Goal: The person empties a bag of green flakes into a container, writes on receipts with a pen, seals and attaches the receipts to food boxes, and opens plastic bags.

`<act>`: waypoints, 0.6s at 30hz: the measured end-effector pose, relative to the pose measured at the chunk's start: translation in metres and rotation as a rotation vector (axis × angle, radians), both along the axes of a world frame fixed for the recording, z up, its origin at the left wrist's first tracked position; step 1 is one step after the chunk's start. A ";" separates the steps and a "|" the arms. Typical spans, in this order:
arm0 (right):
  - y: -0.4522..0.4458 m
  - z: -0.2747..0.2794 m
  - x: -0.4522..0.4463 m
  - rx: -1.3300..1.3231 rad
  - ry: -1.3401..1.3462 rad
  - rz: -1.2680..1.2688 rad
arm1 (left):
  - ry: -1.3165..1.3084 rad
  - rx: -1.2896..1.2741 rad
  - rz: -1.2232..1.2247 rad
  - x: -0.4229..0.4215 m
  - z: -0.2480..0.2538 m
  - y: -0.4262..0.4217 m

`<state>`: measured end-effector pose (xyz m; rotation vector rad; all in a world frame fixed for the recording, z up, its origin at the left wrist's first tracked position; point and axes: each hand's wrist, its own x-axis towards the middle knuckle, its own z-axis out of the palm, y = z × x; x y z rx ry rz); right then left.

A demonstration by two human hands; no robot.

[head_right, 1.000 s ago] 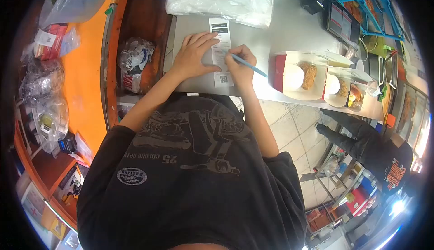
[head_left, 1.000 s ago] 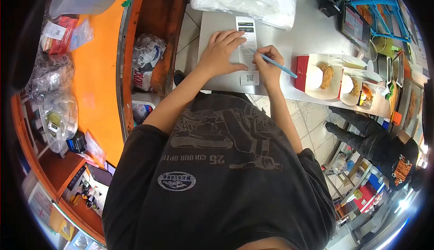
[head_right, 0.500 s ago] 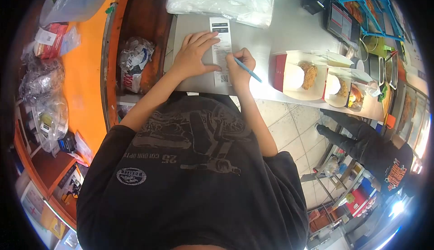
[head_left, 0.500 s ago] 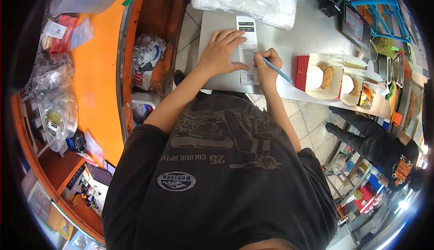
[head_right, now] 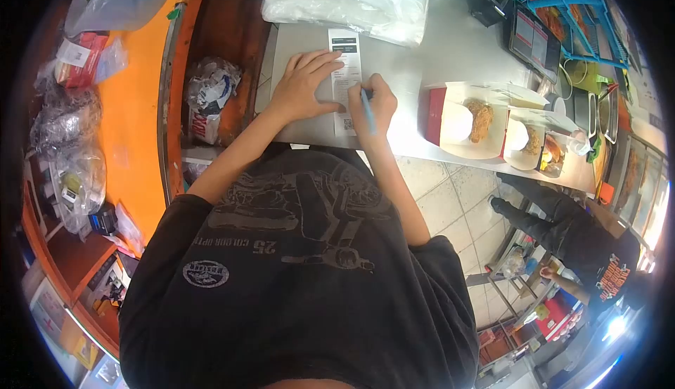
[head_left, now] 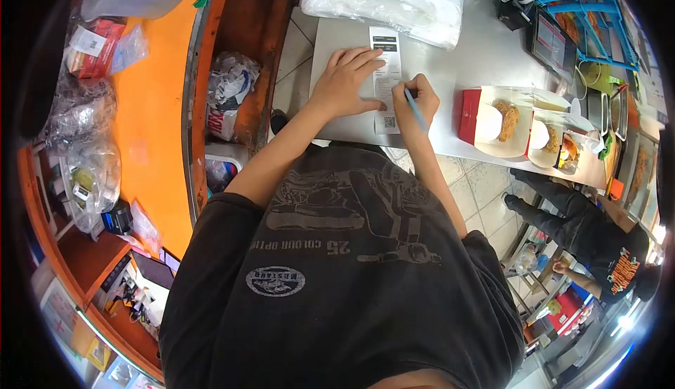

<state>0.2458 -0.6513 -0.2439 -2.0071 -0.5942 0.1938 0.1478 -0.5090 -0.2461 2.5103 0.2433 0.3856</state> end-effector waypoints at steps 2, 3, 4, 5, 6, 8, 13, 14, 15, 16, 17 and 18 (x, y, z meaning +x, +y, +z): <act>-0.001 0.009 -0.003 -0.078 -0.156 -0.022 | 0.004 -0.006 -0.004 -0.001 0.000 0.000; -0.002 0.008 -0.005 -0.052 -0.093 -0.027 | 0.004 -0.007 -0.005 0.000 0.000 0.000; -0.003 0.007 -0.005 -0.025 -0.028 -0.030 | 0.000 -0.008 -0.005 0.000 -0.001 0.001; -0.003 0.000 -0.005 0.049 0.092 -0.014 | -0.004 -0.010 -0.006 0.000 -0.001 0.001; -0.005 -0.008 -0.005 0.123 0.212 0.001 | -0.007 -0.014 -0.006 0.000 -0.001 0.000; -0.008 -0.020 -0.005 0.216 0.355 0.014 | -0.016 -0.005 -0.004 0.000 -0.001 -0.001; -0.007 -0.023 -0.005 0.258 0.406 0.048 | -0.025 0.011 -0.008 0.000 0.000 0.000; -0.007 -0.021 -0.005 0.204 0.372 0.078 | -0.026 0.016 -0.008 0.000 -0.001 0.000; -0.006 -0.014 -0.005 0.151 0.336 0.106 | -0.027 0.021 -0.008 0.000 -0.001 0.000; -0.006 -0.006 -0.006 0.097 0.300 0.133 | -0.027 0.017 -0.007 0.000 -0.001 0.000; -0.005 0.000 -0.007 0.049 0.142 0.073 | -0.026 0.014 -0.008 0.000 0.000 0.000; -0.004 0.007 -0.009 0.001 -0.016 0.011 | -0.027 0.011 -0.011 0.000 0.001 0.000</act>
